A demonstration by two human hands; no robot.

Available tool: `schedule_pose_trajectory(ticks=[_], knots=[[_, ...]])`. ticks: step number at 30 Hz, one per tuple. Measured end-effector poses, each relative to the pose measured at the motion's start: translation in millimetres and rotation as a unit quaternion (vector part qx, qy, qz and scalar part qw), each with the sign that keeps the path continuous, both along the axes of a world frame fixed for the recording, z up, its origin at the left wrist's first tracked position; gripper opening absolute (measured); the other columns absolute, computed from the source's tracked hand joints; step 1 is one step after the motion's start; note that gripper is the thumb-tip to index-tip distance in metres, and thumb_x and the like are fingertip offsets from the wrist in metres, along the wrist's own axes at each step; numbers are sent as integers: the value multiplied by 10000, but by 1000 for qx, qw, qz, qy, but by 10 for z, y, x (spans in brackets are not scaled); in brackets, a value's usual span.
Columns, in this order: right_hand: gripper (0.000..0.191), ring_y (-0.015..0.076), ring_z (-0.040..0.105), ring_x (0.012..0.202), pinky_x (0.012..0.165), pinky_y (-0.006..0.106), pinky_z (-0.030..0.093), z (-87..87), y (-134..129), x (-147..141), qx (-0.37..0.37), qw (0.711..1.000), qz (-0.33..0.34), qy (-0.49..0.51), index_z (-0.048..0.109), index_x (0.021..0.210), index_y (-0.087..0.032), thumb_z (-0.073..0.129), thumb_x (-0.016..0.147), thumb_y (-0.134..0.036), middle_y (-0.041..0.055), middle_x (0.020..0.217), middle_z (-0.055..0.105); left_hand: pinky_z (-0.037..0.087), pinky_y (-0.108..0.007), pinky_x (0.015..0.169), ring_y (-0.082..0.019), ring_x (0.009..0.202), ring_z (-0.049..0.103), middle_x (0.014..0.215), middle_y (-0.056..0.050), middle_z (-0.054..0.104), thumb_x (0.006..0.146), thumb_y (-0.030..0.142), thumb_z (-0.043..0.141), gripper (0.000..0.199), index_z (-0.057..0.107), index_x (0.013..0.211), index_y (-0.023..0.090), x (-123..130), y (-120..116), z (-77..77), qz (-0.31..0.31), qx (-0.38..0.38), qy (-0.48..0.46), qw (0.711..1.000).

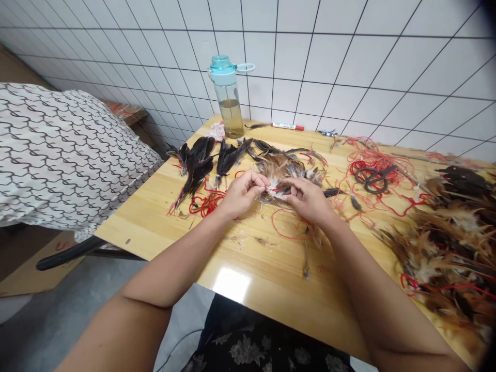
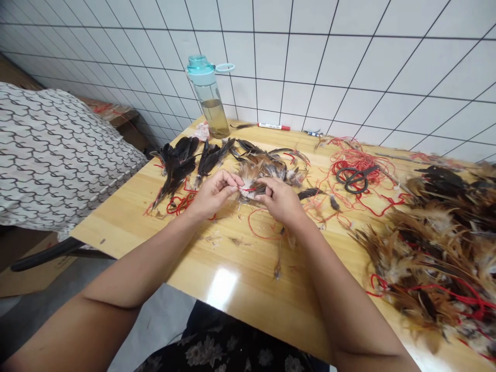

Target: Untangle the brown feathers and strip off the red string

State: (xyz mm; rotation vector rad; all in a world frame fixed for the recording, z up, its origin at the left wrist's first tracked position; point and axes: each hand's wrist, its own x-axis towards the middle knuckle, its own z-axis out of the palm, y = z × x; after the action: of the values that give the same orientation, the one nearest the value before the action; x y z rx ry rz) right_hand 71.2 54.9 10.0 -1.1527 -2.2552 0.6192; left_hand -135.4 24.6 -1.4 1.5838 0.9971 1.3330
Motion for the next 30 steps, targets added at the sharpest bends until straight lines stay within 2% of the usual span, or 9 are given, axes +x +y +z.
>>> schedule_pose_trajectory(ticks=[4, 7, 11, 14, 16, 18, 22, 25, 30], knots=[[241, 148, 565, 740, 714, 264, 415, -80, -5, -30, -17, 999, 46, 11, 706, 980, -180, 537, 811, -214, 36, 812, 644, 440, -299, 813, -150, 880, 583, 921, -64, 623, 806, 267, 626, 161, 508, 780, 161, 19, -26, 29, -16, -2, -7, 1000], [242, 149, 592, 789, 737, 257, 419, -64, -20, -40, -49, 995, 77, 33, 715, 897, -187, 487, 849, -252, 39, 866, 677, 442, -300, 808, -152, 872, 583, 921, -68, 619, 810, 271, 628, 165, 508, 782, 162, 23, -41, 43, -29, -1, 1, 1000], [280, 142, 564, 707, 682, 246, 413, 31, -48, -35, -108, 989, 93, 44, 691, 875, -173, 452, 869, -320, 17, 769, 658, 445, -290, 790, -148, 861, 582, 929, -72, 615, 820, 283, 622, 172, 502, 789, 162, 15, -50, 47, -38, -1, 15, 999], [243, 128, 526, 666, 653, 233, 393, 70, -62, -36, -140, 983, 116, 31, 654, 817, -167, 455, 849, -302, 1, 720, 616, 444, -282, 786, -142, 860, 583, 932, -72, 615, 826, 280, 617, 171, 499, 794, 160, 11, -53, 41, -46, 7, 22, 999], [232, 120, 502, 647, 641, 229, 378, 74, -65, -40, -146, 982, 121, 25, 602, 722, -168, 434, 843, -273, -5, 686, 578, 444, -280, 785, -141, 863, 586, 935, -72, 615, 831, 271, 608, 159, 498, 799, 160, 12, -54, 34, -53, 12, 28, 998], [239, 119, 477, 637, 634, 231, 363, 74, -63, -45, -116, 987, 111, 16, 532, 641, -177, 406, 835, -230, -6, 660, 535, 443, -281, 785, -142, 865, 588, 938, -73, 617, 840, 258, 590, 140, 495, 804, 162, 14, -55, 25, -53, 18, 36, 998], [215, 133, 466, 669, 646, 245, 344, 90, -64, -60, -32, 994, 94, -45, 471, 598, -186, 395, 796, -149, 9, 679, 514, 437, -287, 793, -146, 861, 587, 934, -65, 625, 861, 252, 545, 110, 489, 807, 173, 20, -49, 1, -15, 27, 63, 998], [208, 139, 467, 664, 642, 247, 342, 89, -73, -77, -38, 994, 74, -68, 455, 584, -192, 400, 775, -133, 13, 674, 516, 434, -286, 788, -152, 861, 586, 921, -52, 626, 859, 255, 531, 103, 488, 802, 181, 23, -41, -26, 23, 31, 85, 996], [215, 134, 447, 618, 602, 243, 330, 4, -56, -98, -53, 997, 43, -39, 411, 579, -202, 395, 790, -165, 2, 646, 502, 421, -298, 778, -157, 827, 559, 857, -26, 606, 846, 222, 522, 63, 495, 796, 194, 20, -29, -38, 85, 44, 141, 985]])
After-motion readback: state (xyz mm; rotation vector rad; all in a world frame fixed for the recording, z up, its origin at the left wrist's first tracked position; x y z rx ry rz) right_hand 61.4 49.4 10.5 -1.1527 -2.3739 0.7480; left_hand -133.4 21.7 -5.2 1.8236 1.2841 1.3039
